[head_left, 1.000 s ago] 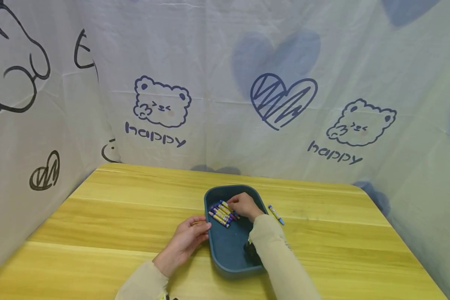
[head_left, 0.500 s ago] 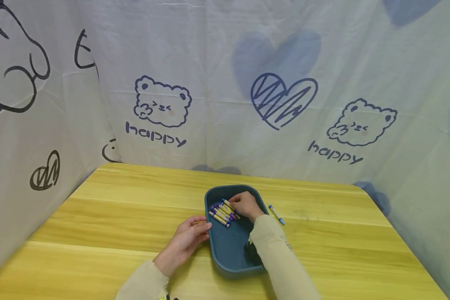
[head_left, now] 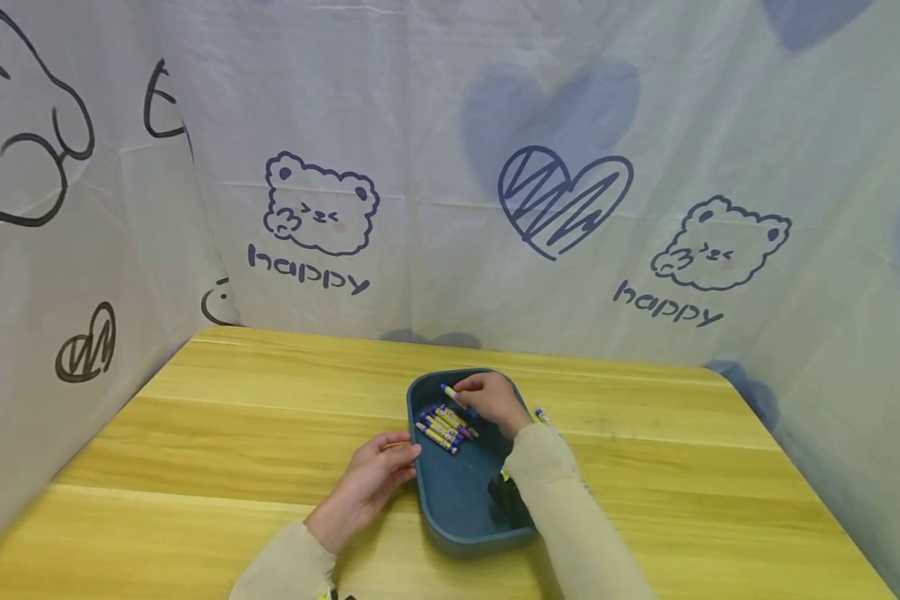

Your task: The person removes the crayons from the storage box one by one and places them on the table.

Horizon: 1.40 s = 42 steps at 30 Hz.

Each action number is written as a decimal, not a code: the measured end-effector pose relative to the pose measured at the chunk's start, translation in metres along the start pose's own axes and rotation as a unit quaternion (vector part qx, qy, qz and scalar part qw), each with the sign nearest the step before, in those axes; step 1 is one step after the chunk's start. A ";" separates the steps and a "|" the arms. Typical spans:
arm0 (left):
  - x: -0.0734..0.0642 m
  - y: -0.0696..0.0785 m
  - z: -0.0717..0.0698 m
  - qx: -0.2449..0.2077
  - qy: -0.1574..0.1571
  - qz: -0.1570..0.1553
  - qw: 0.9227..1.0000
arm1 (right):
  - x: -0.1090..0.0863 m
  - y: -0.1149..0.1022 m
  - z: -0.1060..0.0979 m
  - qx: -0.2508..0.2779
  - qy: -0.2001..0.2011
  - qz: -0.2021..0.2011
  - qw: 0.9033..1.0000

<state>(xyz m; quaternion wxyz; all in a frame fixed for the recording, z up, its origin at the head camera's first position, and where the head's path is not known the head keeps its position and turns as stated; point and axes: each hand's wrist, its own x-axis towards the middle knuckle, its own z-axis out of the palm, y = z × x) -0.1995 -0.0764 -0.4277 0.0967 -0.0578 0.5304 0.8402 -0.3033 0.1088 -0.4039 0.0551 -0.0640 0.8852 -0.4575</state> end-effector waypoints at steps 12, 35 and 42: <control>0.001 -0.002 -0.001 0.001 -0.003 0.005 1.000 | 0.001 -0.012 -0.012 0.039 0.040 -0.026 0.998; 0.002 -0.007 -0.002 -0.002 -0.008 0.013 1.000 | -0.009 0.001 -0.062 0.067 0.066 -0.023 0.995; 0.002 -0.009 -0.003 -0.001 -0.009 0.019 1.000 | -0.014 0.021 -0.081 0.062 0.072 0.000 0.995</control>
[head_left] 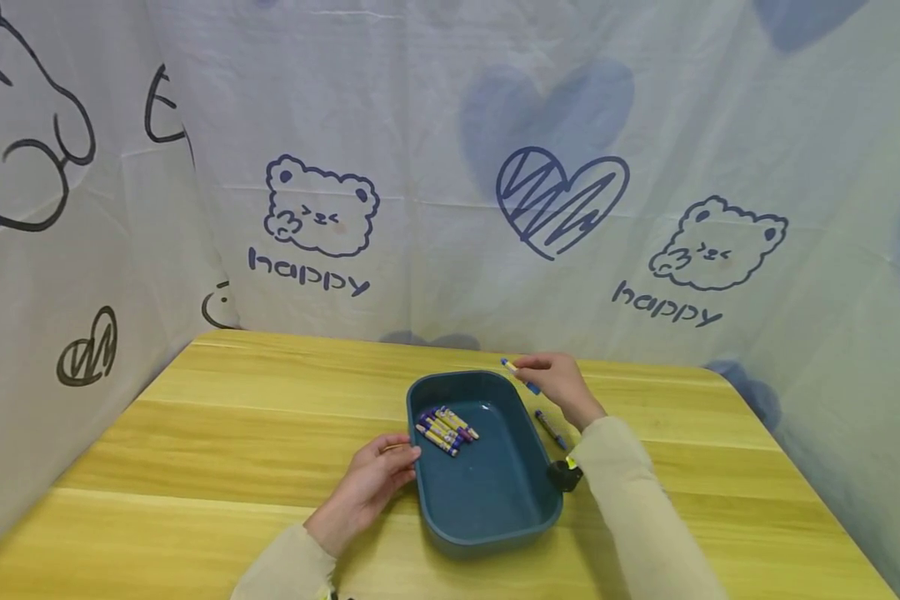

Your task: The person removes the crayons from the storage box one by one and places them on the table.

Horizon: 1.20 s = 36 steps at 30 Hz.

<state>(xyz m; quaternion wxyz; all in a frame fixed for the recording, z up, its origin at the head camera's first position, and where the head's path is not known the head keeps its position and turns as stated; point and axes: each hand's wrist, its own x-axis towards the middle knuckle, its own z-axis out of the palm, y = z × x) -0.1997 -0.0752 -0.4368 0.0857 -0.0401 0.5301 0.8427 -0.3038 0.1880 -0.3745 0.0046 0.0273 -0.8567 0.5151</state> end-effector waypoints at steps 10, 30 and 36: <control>0.001 -0.001 0.000 -0.001 0.002 -0.002 1.000 | -0.004 0.016 -0.020 -0.009 0.008 0.015 1.000; -0.001 -0.001 0.000 0.003 0.003 -0.004 1.000 | -0.017 0.064 -0.033 -0.072 0.037 0.051 0.995; -0.001 0.000 0.000 0.001 -0.001 -0.002 1.000 | -0.021 0.076 -0.034 -0.076 0.032 0.058 0.995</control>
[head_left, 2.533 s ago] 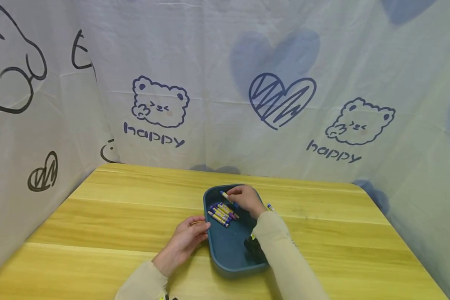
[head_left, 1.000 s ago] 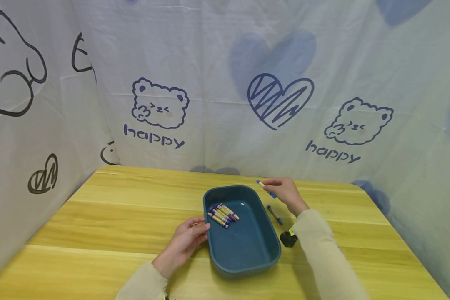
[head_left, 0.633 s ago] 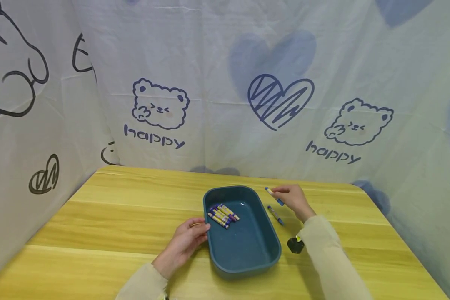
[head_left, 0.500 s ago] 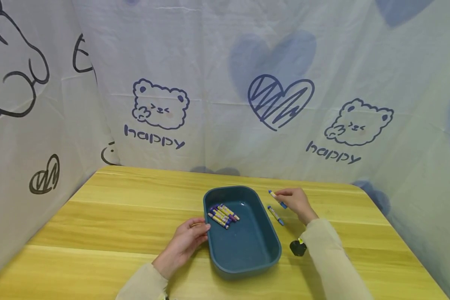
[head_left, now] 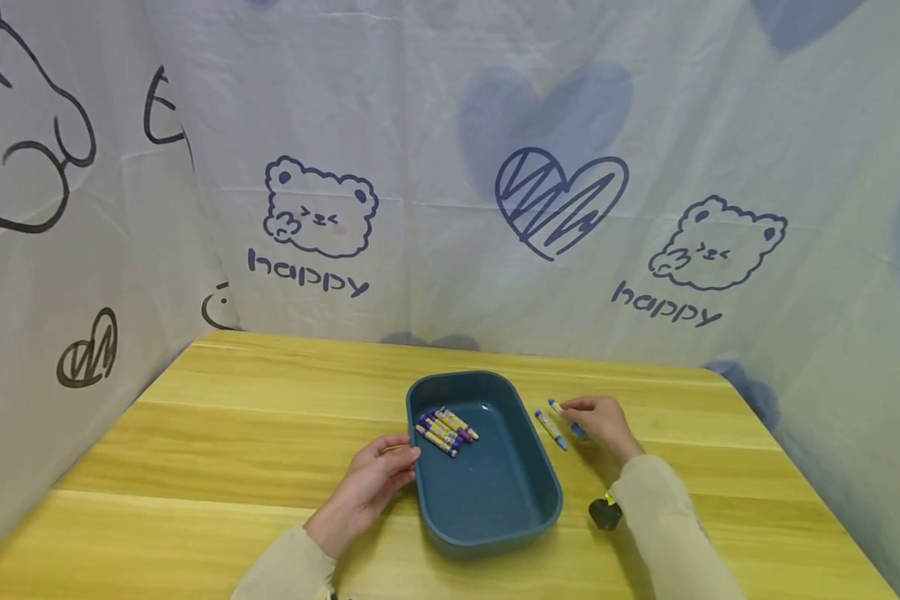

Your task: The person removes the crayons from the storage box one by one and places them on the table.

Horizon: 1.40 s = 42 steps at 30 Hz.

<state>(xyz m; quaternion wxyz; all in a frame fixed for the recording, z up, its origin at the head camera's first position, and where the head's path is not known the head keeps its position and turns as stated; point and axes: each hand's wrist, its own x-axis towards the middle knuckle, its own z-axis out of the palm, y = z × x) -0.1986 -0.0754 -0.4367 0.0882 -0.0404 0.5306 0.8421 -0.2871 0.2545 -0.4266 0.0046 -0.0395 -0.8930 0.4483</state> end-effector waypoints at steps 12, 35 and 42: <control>0.001 0.002 -0.001 -0.010 -0.005 0.004 1.000 | 0.001 0.014 0.000 0.004 0.004 0.013 1.000; 0.000 0.002 0.000 -0.009 -0.004 0.003 1.000 | -0.001 0.013 0.007 -0.001 0.017 0.008 1.000; 0.000 0.001 0.000 -0.006 -0.002 0.002 1.000 | 0.000 0.016 0.006 0.010 0.008 0.011 1.000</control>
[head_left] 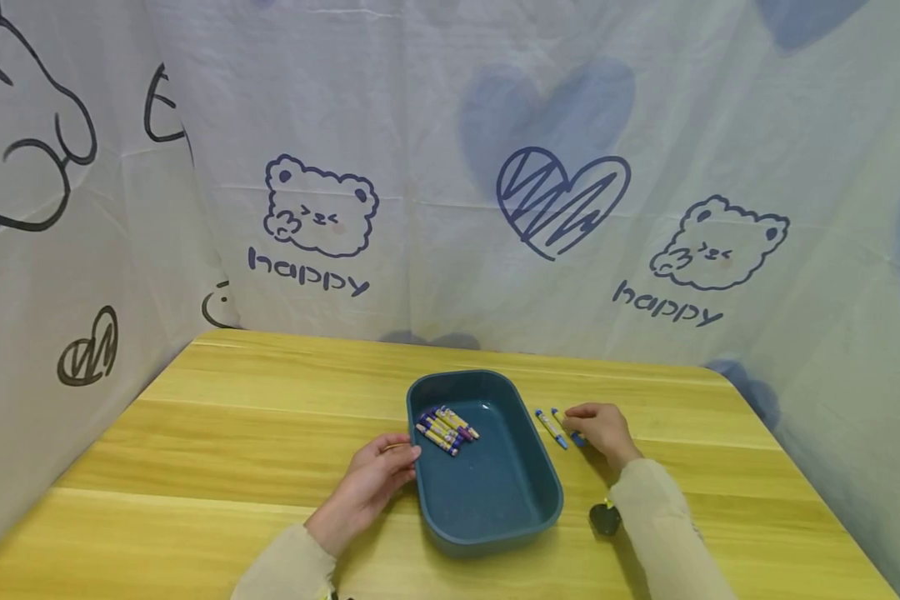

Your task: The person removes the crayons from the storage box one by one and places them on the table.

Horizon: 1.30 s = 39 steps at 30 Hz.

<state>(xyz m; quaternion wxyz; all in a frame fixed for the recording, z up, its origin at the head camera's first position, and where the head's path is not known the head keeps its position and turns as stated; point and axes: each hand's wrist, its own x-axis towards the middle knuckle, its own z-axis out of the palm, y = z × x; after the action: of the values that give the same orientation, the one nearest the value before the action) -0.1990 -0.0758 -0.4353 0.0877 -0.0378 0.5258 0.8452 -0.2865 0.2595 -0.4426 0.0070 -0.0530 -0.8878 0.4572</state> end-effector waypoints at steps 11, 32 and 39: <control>0.001 -0.002 0.000 0.003 -0.002 0.002 1.000 | -0.001 -0.010 -0.013 0.022 -0.050 0.009 0.998; 0.000 -0.003 -0.001 0.005 0.002 0.002 1.000 | -0.009 -0.099 -0.006 0.065 -0.067 -0.058 0.994; 0.000 -0.002 0.000 0.007 0.001 0.002 1.000 | -0.011 -0.126 0.014 0.087 -0.062 -0.083 0.991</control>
<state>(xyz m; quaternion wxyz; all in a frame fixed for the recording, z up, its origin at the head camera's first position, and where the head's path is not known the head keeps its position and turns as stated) -0.1991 -0.0746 -0.4369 0.0855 -0.0369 0.5320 0.8416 -0.2875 0.1743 -0.3479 -0.0058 0.0504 -0.8445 0.5332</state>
